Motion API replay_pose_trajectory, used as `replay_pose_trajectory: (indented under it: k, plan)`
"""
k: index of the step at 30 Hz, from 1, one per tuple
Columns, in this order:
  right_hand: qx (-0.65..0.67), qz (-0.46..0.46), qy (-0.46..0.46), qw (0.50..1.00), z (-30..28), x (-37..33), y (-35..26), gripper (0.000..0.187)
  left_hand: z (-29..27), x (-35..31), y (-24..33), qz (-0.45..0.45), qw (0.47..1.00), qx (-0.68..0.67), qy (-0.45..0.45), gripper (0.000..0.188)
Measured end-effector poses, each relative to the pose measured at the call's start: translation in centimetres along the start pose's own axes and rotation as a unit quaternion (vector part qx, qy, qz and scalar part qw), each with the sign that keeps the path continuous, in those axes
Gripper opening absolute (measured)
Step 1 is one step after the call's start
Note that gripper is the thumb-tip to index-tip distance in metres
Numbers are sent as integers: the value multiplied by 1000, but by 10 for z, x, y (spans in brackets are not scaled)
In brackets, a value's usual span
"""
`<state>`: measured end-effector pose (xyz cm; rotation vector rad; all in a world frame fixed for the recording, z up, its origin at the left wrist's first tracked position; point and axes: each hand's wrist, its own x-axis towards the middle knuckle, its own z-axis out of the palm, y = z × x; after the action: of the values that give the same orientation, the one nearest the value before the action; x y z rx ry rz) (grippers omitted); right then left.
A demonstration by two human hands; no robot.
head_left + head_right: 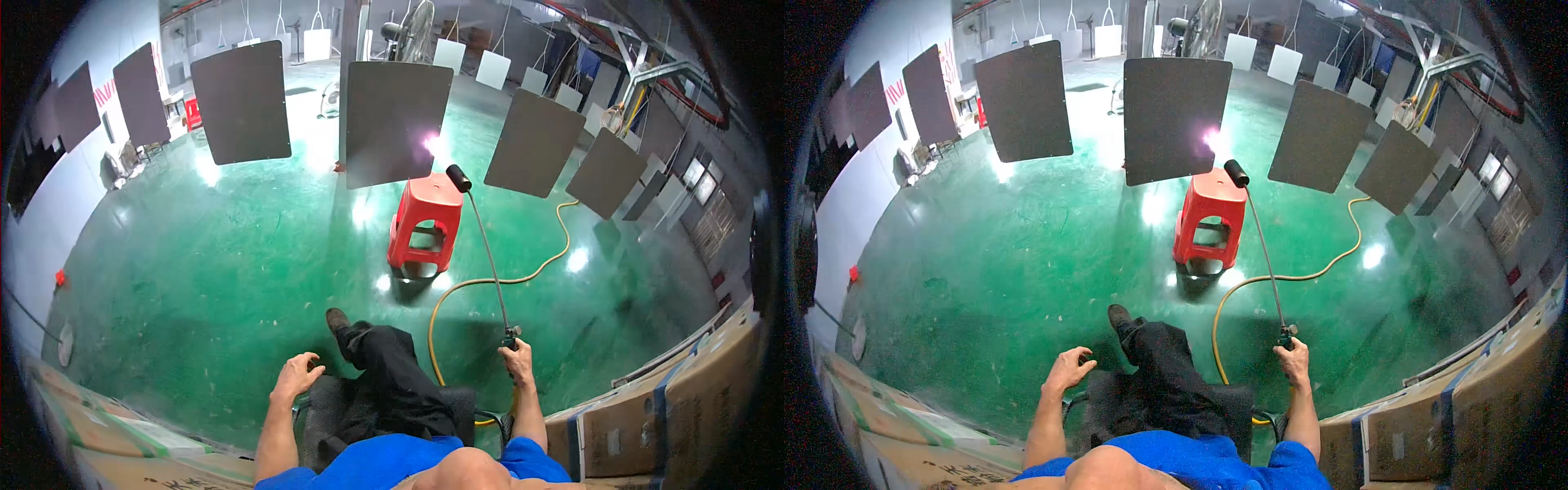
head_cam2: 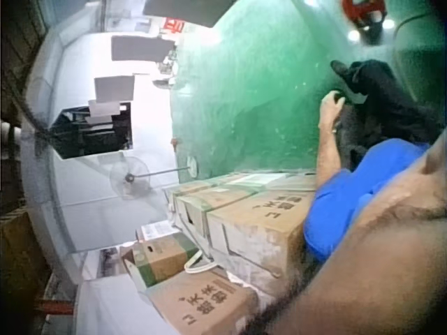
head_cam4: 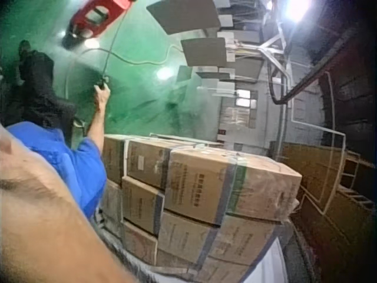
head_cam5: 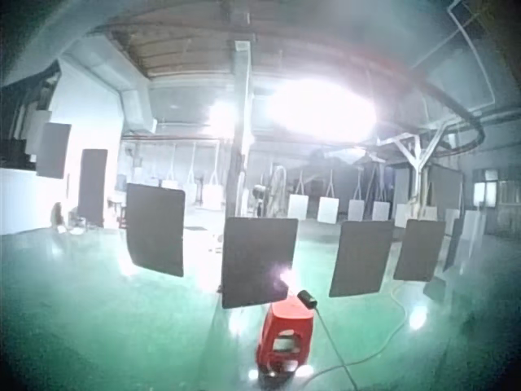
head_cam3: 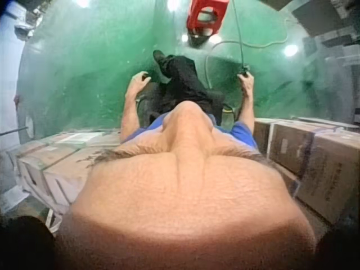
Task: The person sits on a chair and uses a handheld torch to apply a flame to a dark rectangular panel suspended from the ceiling. The person moves the torch back and forth across the surface of the panel, maintaining a consistent distance while the flame is active.
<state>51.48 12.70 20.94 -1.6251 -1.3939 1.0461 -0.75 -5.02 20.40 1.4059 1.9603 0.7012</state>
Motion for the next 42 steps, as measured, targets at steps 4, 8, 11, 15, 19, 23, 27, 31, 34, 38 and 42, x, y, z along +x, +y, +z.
replay_pose_trajectory:
  k: [4,8,11,15,19,23,27,31,34,38,42]
  plan:
    - [31,-11,14,999,4,5,-23,15,8,-6,-2,17,999,-2,31,38]
    - [59,-24,21,998,7,7,-49,16,19,-30,15,90,991,36,96,38]
    - [66,-40,20,997,8,18,-48,17,49,-79,25,86,985,-67,131,31]
    - [81,-53,1,995,19,27,-54,17,125,-172,-68,-49,998,-6,26,30]
    - [90,-50,-25,994,28,34,-62,18,109,-180,-62,-182,980,13,-76,29]
    - [67,-76,-35,994,38,46,-42,18,99,-178,-54,-213,971,22,-106,29]
    - [35,-80,-62,994,42,52,-22,16,93,-176,-48,-230,965,33,-121,28]
    - [16,-65,-64,996,40,34,-45,15,93,-177,-42,-244,959,37,-136,28]
    - [17,-51,-80,995,39,32,-50,17,93,-179,-39,-251,956,44,-149,28]
    - [59,-14,-99,993,43,31,-51,19,93,-182,-35,-259,951,51,-164,27]
    - [50,-25,-95,994,44,32,-28,20,90,-185,-34,-262,945,62,-188,27]
